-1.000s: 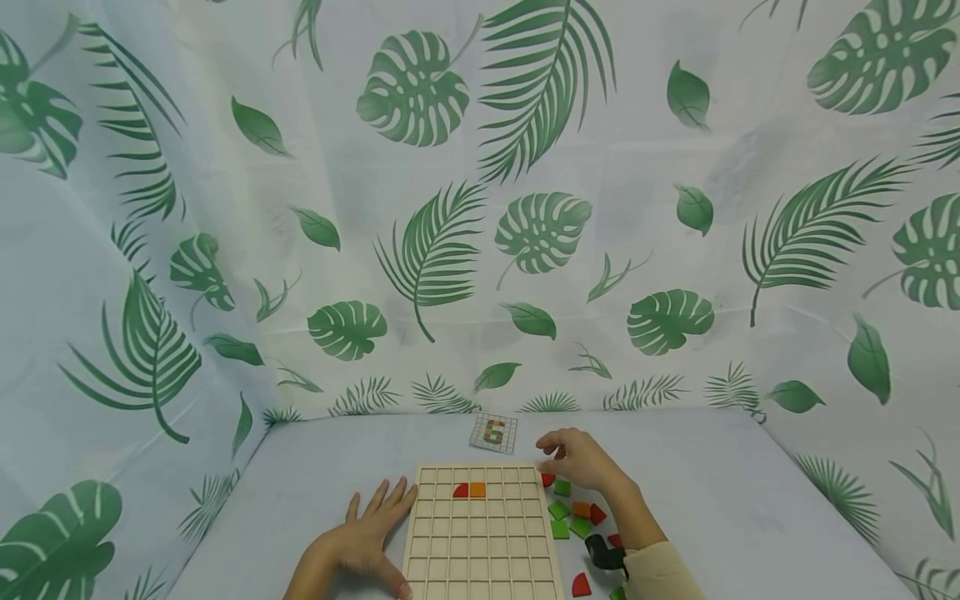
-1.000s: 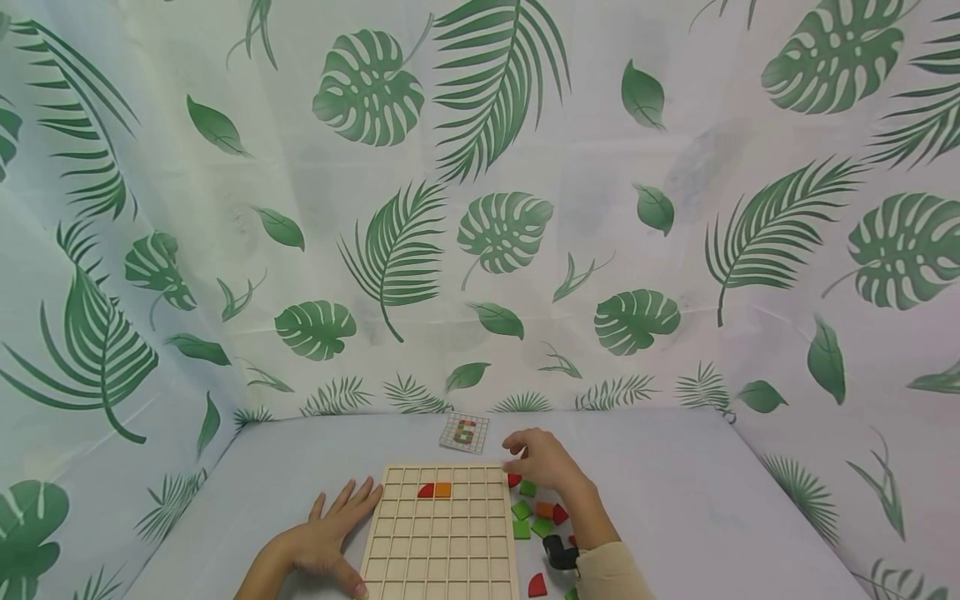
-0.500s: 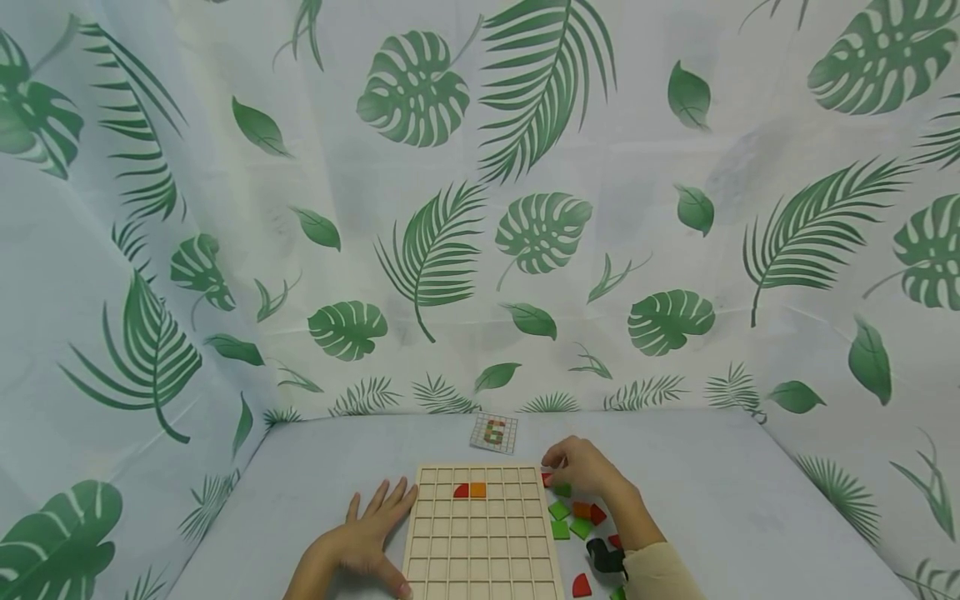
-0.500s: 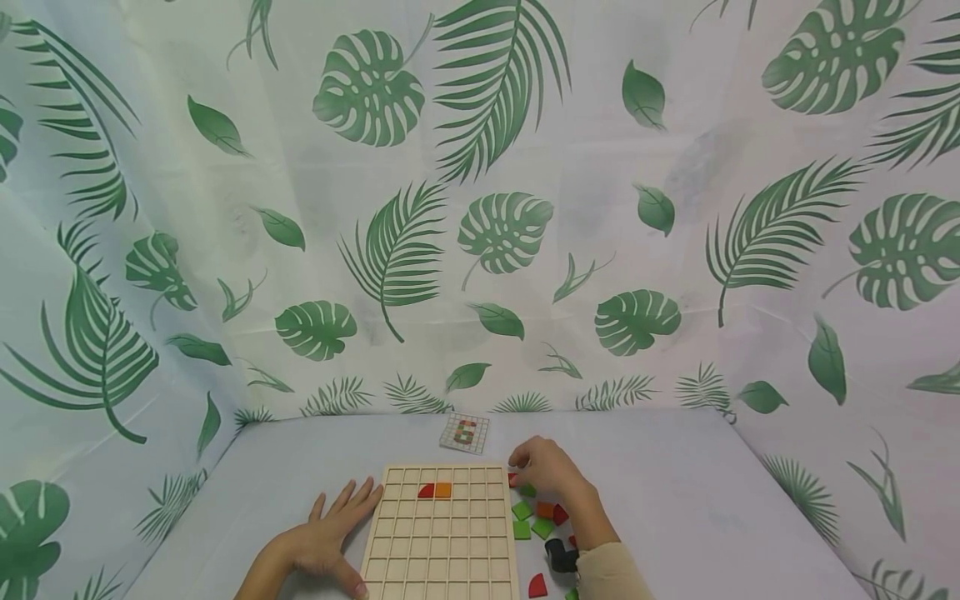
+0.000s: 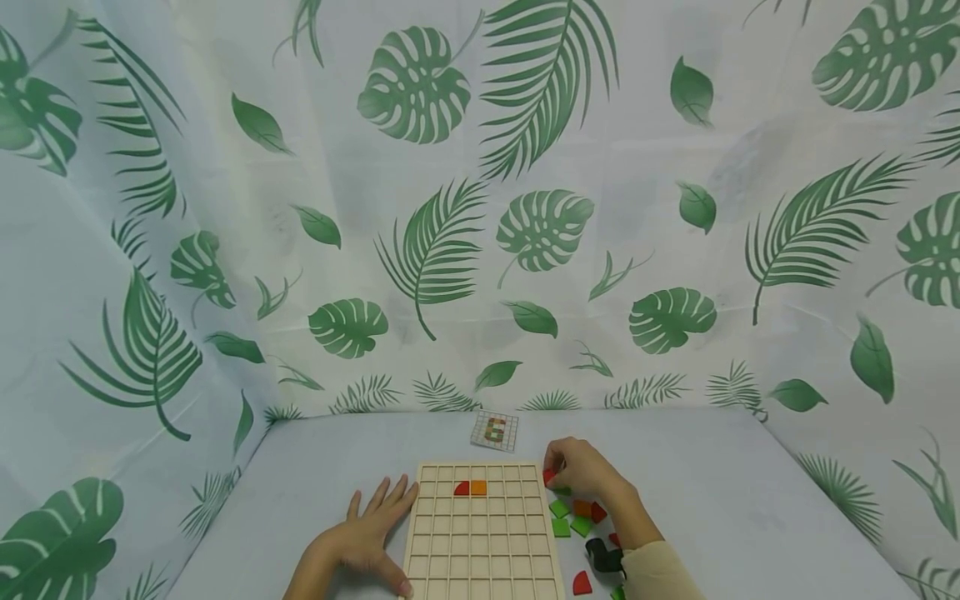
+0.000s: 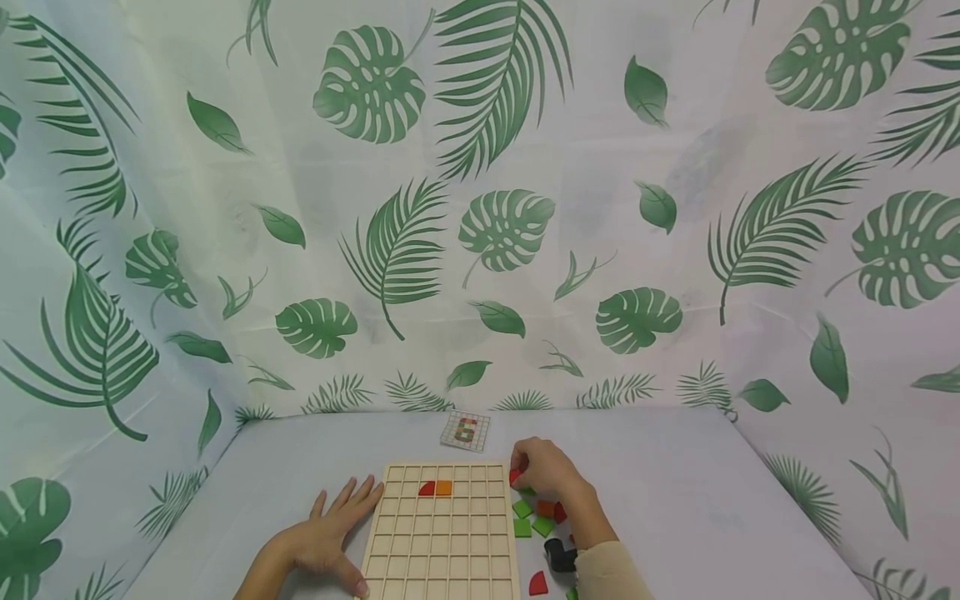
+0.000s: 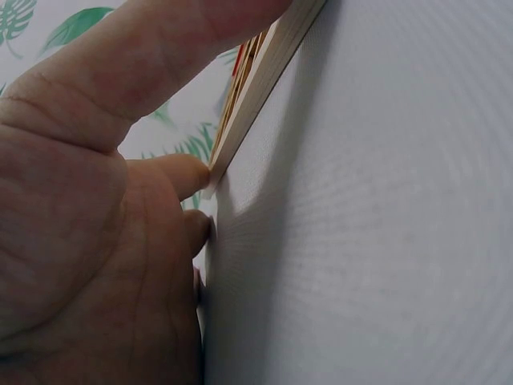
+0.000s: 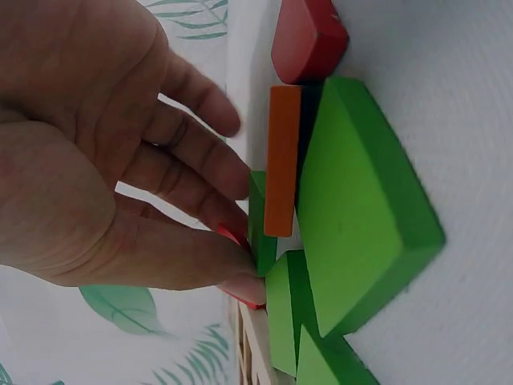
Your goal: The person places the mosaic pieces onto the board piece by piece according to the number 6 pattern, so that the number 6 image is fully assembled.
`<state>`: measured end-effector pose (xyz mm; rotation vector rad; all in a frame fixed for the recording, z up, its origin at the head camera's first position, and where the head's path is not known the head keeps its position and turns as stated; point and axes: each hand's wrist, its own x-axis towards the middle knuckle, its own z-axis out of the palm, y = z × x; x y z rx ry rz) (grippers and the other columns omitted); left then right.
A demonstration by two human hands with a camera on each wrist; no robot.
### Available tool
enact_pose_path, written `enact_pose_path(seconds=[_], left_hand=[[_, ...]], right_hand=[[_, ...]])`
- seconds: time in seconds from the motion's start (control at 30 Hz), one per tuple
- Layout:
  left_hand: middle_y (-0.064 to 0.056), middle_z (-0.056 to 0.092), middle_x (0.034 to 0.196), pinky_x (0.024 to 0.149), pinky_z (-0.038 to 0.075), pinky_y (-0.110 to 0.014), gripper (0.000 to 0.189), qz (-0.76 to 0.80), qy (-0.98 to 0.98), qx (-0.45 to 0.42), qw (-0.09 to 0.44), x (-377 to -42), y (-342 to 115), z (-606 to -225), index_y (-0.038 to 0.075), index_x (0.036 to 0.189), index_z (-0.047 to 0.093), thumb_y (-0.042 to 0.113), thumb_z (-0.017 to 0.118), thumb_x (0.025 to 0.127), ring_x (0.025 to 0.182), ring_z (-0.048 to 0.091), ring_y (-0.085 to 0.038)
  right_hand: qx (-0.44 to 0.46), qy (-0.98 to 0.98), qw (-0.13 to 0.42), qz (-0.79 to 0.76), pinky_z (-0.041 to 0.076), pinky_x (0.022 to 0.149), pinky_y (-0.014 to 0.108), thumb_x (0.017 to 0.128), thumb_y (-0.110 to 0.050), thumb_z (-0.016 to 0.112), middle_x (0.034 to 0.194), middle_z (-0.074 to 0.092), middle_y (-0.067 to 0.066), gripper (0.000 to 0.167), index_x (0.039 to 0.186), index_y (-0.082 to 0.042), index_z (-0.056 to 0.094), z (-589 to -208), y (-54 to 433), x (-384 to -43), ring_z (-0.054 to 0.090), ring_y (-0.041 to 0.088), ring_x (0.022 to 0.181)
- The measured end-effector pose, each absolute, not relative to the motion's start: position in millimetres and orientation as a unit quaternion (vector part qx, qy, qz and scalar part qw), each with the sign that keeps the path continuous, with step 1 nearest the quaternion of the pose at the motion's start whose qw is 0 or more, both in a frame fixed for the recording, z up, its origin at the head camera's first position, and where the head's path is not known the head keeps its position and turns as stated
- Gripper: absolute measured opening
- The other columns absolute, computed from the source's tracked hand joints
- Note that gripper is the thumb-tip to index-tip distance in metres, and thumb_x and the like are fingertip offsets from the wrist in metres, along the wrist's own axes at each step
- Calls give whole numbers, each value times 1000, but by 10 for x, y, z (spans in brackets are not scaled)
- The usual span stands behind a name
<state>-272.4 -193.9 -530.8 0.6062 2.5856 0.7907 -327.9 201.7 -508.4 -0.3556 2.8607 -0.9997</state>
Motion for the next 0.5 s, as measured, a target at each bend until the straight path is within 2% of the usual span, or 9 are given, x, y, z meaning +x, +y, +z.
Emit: enact_pose_path(seconds=[0.27, 0.5], left_hand=[[-18, 3, 176, 113, -15, -82, 142, 279, 918, 216, 183, -2727, -1942, -5312, 18, 168, 17, 59, 96, 57, 160, -10, -49], [-18, 3, 176, 113, -15, -82, 143, 278, 918, 216, 183, -2724, -1938, -5309, 18, 168, 16, 59, 96, 57, 160, -9, -49]], right_hand=[[-115, 944, 28, -309, 44, 68, 35, 80, -3, 87, 74, 63, -6, 25, 79, -15, 65, -5039, 2021, -3291, 54, 16, 73], [-135, 924, -4, -359, 48, 66, 30, 89, 2, 75, 78, 64, -4, 17, 85, -13, 67, -5015, 2010, -3339, 55, 15, 73]])
